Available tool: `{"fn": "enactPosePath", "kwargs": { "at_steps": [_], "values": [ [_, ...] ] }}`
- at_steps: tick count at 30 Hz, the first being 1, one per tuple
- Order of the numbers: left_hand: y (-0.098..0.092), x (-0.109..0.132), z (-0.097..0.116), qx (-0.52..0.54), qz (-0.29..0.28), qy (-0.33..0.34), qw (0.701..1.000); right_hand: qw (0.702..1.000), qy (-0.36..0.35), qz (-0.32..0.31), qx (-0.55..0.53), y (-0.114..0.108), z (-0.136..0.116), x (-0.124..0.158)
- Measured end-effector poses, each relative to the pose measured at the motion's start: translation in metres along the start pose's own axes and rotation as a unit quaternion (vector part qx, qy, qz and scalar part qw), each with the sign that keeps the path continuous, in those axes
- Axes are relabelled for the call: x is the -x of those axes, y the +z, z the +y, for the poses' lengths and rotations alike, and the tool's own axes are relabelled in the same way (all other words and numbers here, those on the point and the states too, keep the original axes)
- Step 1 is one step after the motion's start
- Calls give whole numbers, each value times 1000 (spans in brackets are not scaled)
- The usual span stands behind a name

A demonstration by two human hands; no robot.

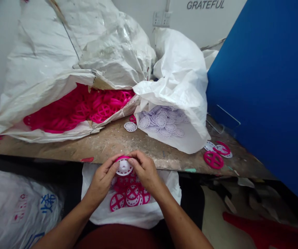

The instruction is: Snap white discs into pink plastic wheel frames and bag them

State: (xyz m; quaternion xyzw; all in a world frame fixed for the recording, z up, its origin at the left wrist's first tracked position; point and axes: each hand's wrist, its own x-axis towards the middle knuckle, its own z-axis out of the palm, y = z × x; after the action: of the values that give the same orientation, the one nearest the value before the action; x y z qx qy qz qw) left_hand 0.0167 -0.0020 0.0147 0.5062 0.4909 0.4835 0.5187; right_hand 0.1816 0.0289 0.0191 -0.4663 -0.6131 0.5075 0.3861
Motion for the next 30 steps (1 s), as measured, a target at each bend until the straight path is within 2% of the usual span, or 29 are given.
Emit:
{"fn": "enactPosePath", "kwargs": {
  "at_steps": [2,4,9,12,15,16,18,20,22,24,25,26,28,30],
  "values": [
    [2,1,0,58,-29,-37,997,998,20,4,-61,-1,0,2],
    [4,4,0,93,-50,-72,992,997,18,-12,-75,-2,-1,4],
    [6,7,-5,59,-23,-98,993,996,-43,-33,73,3,-1,12],
    [0,8,-10,35,-18,-105,994,987,-62,-55,138,3,-2,10],
    [-16,7,-9,5,-103,-122,987,976,-58,-123,169,-7,-9,-12],
    [-24,5,-6,-20,-132,-124,983,972,-63,-126,189,-11,-12,-25],
    [-42,-4,3,-103,-144,-105,979,959,-72,-76,264,-17,-18,-59],
    [-60,-23,14,-209,-86,-38,973,927,-61,-2,369,-19,-20,-97],
    [-78,-53,25,-310,9,71,948,894,-41,35,445,-15,-19,-132],
    [-92,-93,33,-407,98,181,890,877,-31,35,478,-8,-16,-157],
    [-98,-114,36,-455,121,220,855,873,-28,29,485,-5,-14,-165],
    [-102,-136,37,-502,137,241,820,868,-26,22,495,-2,-12,-171],
    [-109,-174,35,-534,146,245,796,860,-20,10,509,0,-8,-177],
    [-111,-201,29,-550,145,237,787,856,-16,-1,516,-1,-4,-177]
  ]
}}
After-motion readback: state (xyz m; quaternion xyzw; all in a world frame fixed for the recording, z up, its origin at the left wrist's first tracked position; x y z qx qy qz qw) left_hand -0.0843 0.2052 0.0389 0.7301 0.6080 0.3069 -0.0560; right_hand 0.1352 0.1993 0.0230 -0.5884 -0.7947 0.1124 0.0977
